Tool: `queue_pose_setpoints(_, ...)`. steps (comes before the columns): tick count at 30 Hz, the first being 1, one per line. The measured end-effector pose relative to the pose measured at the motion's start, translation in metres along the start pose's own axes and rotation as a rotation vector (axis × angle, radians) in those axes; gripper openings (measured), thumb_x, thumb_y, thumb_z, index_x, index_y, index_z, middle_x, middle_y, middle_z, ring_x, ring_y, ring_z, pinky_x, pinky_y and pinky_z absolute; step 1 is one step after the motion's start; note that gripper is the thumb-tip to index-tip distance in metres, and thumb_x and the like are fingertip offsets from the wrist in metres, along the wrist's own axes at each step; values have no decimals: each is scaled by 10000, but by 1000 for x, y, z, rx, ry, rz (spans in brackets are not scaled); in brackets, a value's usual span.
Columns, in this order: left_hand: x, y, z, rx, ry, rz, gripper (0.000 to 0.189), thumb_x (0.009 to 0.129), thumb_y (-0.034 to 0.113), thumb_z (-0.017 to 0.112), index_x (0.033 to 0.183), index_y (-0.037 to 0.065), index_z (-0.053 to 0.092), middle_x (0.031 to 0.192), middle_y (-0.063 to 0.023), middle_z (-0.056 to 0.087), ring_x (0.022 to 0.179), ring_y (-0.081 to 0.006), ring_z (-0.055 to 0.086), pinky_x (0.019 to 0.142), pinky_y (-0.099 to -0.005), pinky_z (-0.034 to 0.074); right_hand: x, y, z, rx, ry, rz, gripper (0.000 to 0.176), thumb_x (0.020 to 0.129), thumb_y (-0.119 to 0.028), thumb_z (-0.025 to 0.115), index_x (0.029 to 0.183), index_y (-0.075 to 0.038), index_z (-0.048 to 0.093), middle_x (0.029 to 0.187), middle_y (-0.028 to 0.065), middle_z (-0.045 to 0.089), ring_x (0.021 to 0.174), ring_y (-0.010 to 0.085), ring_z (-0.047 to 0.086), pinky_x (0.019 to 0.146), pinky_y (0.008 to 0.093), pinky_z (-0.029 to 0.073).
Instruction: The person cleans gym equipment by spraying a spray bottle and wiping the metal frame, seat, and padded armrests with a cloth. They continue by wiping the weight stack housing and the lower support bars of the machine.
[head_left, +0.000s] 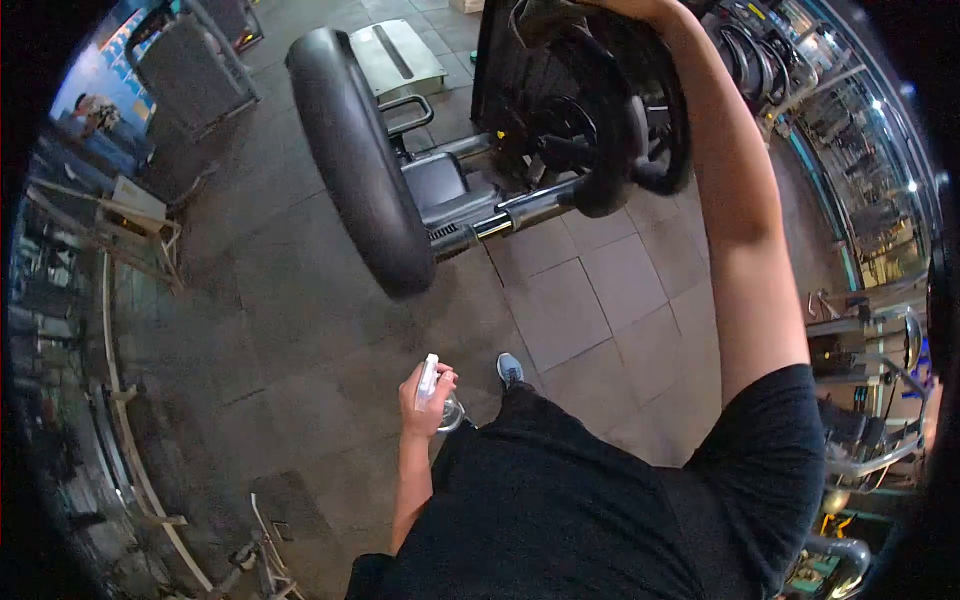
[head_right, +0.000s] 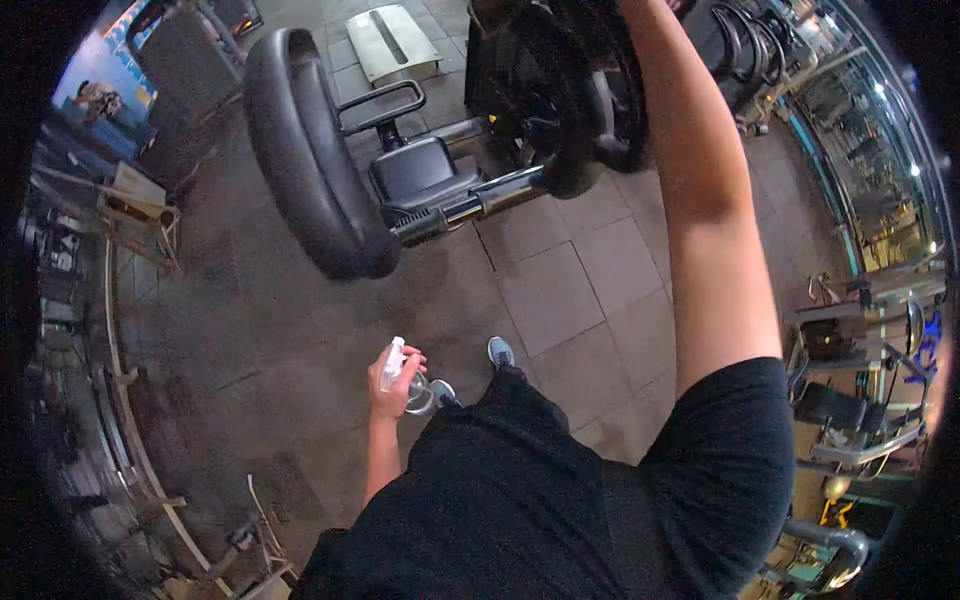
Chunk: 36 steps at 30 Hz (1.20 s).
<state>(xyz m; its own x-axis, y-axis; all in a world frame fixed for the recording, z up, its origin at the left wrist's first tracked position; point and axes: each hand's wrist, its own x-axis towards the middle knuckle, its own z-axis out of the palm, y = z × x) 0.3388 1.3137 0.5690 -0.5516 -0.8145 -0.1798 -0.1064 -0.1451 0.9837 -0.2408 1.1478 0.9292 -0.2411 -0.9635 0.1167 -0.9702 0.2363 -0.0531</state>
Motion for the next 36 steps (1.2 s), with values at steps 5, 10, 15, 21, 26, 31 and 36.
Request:
queue_pose_setpoints(5,21,15,6,115,-138,15,148,975,148,684,1000,3,693,855,-80,735,777,-131,690,721,-301,551,-174,-18,40,617,603,4,453,1051,-236,599,1394,59,577,1272,173,714,1182,199,657,1043,313,478)
queue_pose_setpoints(10,62,51,40,152,-341,201,152,972,161,708,992,11,688,833,-73,726,750,-141,679,706,-312,536,-279,-71,131,791,975,61,435,1007,-78,634,1428,18,579,1407,171,645,1329,235,588,1138,352,416)
queue_pose_setpoints(15,79,75,75,306,-409,297,144,977,102,673,1046,-22,690,911,-84,734,809,-132,693,750,-290,552,-315,-77,202,1108,1158,299,401,1034,-44,584,1424,51,579,1429,157,617,1331,225,569,1149,355,404)
queue_pose_setpoints(21,63,52,107,168,-150,205,143,976,87,664,1045,-36,683,918,-95,728,820,-148,697,760,-306,556,-232,2,219,1224,704,-53,440,999,-111,650,1409,18,558,1306,111,656,1181,203,614,1059,355,462)
queue_pose_setpoints(26,47,44,142,60,135,74,156,975,88,679,1047,-51,681,931,-115,734,806,-166,704,747,-317,561,-139,1,121,1016,312,-425,557,957,-129,725,1464,-4,530,1412,112,606,1262,204,567,1128,378,418)
queue_pose_setpoints(31,45,62,187,41,260,155,138,975,97,684,1030,-29,689,899,-90,744,798,-148,712,735,-306,571,-15,-5,90,747,554,-846,409,970,-295,685,1269,-15,695,1158,118,735,1029,245,678,955,394,518)
queue_pose_setpoints(36,49,113,227,143,235,247,152,980,99,675,1072,-21,687,951,-106,748,812,-155,714,730,-308,568,0,33,152,686,477,-713,352,925,-156,666,1237,5,688,1070,163,767,976,250,735,896,395,545)
